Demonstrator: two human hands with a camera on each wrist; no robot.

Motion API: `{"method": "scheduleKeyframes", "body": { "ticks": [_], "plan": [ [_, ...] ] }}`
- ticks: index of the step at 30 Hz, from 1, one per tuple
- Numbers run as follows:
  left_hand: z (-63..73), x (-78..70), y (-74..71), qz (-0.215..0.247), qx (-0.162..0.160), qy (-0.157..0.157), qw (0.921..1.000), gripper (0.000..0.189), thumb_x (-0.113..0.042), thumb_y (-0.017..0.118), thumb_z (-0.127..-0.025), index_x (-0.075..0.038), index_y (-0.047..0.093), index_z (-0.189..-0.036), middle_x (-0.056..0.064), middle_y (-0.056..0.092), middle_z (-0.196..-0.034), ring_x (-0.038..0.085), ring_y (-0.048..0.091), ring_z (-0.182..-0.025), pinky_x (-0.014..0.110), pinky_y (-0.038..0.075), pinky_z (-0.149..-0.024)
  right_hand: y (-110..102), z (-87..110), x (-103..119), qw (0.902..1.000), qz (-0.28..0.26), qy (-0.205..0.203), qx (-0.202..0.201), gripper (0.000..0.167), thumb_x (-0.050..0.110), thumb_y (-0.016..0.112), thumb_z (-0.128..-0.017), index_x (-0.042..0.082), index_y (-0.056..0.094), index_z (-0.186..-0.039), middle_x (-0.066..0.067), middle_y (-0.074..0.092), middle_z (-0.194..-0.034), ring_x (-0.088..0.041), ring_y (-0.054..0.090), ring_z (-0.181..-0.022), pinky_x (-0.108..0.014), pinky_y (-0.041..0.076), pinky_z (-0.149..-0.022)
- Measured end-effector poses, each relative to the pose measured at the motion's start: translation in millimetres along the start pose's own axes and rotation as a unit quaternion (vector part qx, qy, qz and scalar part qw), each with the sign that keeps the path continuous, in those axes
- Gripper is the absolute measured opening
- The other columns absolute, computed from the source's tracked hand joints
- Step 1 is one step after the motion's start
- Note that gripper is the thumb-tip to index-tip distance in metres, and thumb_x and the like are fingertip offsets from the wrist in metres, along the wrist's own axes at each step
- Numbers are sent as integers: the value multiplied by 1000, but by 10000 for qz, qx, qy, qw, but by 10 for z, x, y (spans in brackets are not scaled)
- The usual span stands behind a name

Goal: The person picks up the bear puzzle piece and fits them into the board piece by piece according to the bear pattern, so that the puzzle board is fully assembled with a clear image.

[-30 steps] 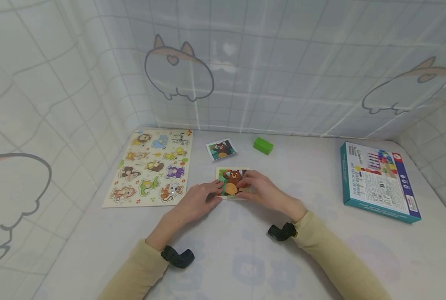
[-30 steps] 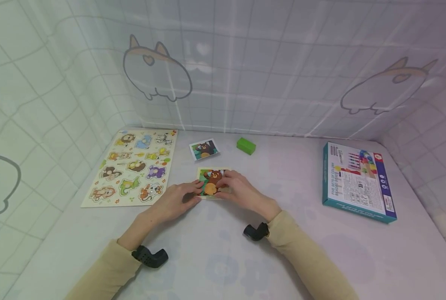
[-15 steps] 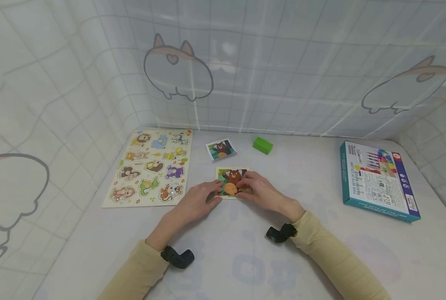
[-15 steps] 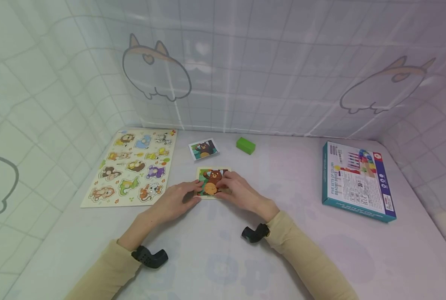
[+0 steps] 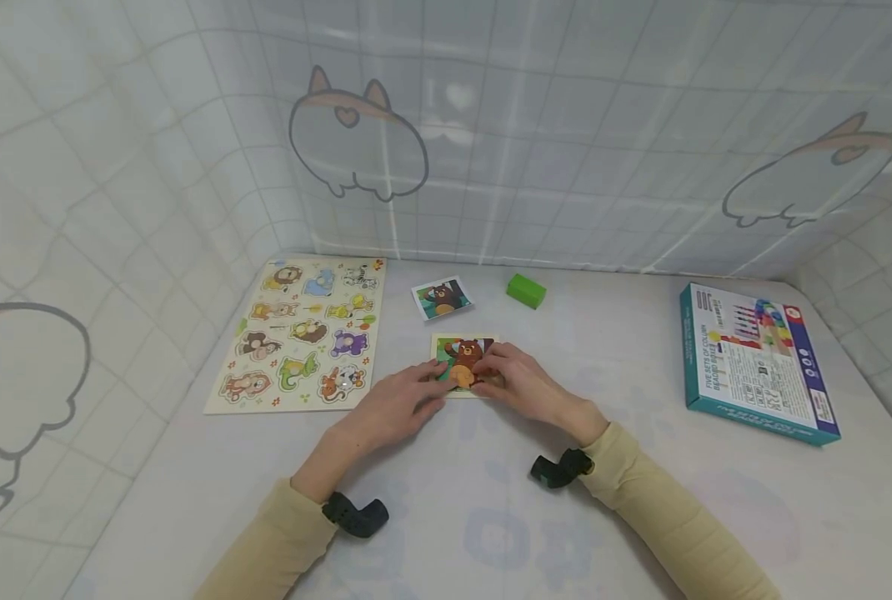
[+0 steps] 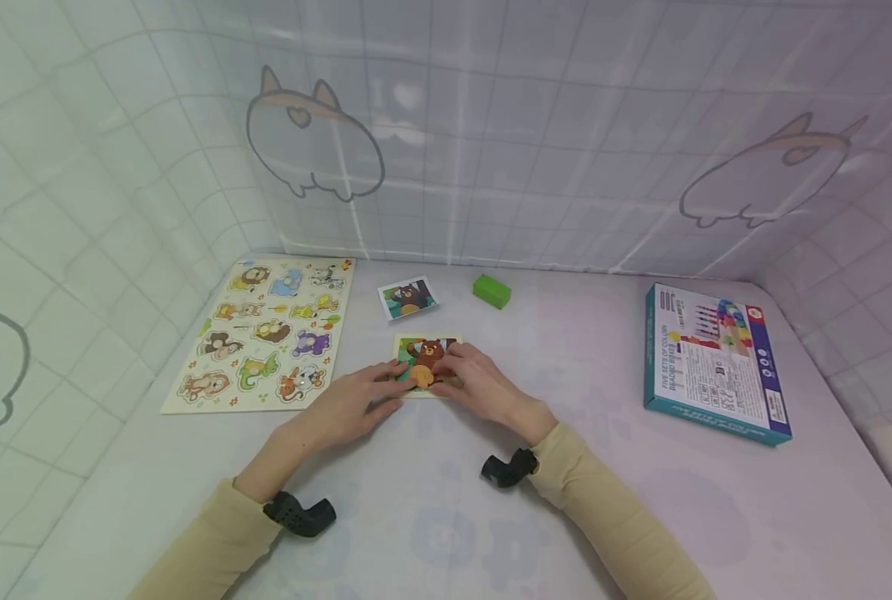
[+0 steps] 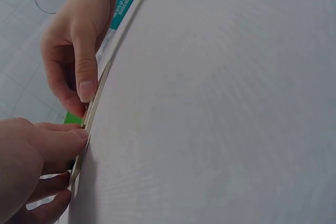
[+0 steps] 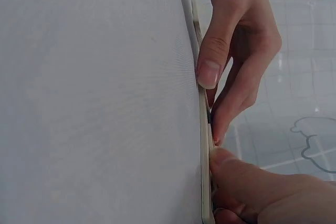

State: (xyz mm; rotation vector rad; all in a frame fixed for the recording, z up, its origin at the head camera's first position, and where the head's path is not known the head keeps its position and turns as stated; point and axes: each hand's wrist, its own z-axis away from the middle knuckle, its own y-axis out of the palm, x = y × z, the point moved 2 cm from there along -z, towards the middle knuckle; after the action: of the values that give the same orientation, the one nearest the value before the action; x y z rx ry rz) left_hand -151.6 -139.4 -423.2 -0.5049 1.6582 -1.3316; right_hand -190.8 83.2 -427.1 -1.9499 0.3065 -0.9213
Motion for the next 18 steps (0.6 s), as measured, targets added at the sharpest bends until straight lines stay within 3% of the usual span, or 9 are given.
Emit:
{"method": "scheduleKeyframes", "body": {
  "ticks": [7,18],
  "plan": [
    [-9,-26,11,-18,-44,-69,10000,36,-27,60,-102,-23,63,-137,4,50,-151,25,44,-142,44,41,-116,16,2,-15,9995,-98,297,-18,18,21,76,-90,7,74,-102,-3,63,-100,-15,56,-89,-29,52,-75],
    [-8,-49,18,32,-108,77,9999,35,-24,58,-102,-18,63,-136,3,48,-151,23,44,-142,41,41,-116,15,2,-15,9986,-181,487,44,17,21,76,-90,8,75,-102,-4,65,-101,-16,57,-90,-31,53,-77]
  ]
}}
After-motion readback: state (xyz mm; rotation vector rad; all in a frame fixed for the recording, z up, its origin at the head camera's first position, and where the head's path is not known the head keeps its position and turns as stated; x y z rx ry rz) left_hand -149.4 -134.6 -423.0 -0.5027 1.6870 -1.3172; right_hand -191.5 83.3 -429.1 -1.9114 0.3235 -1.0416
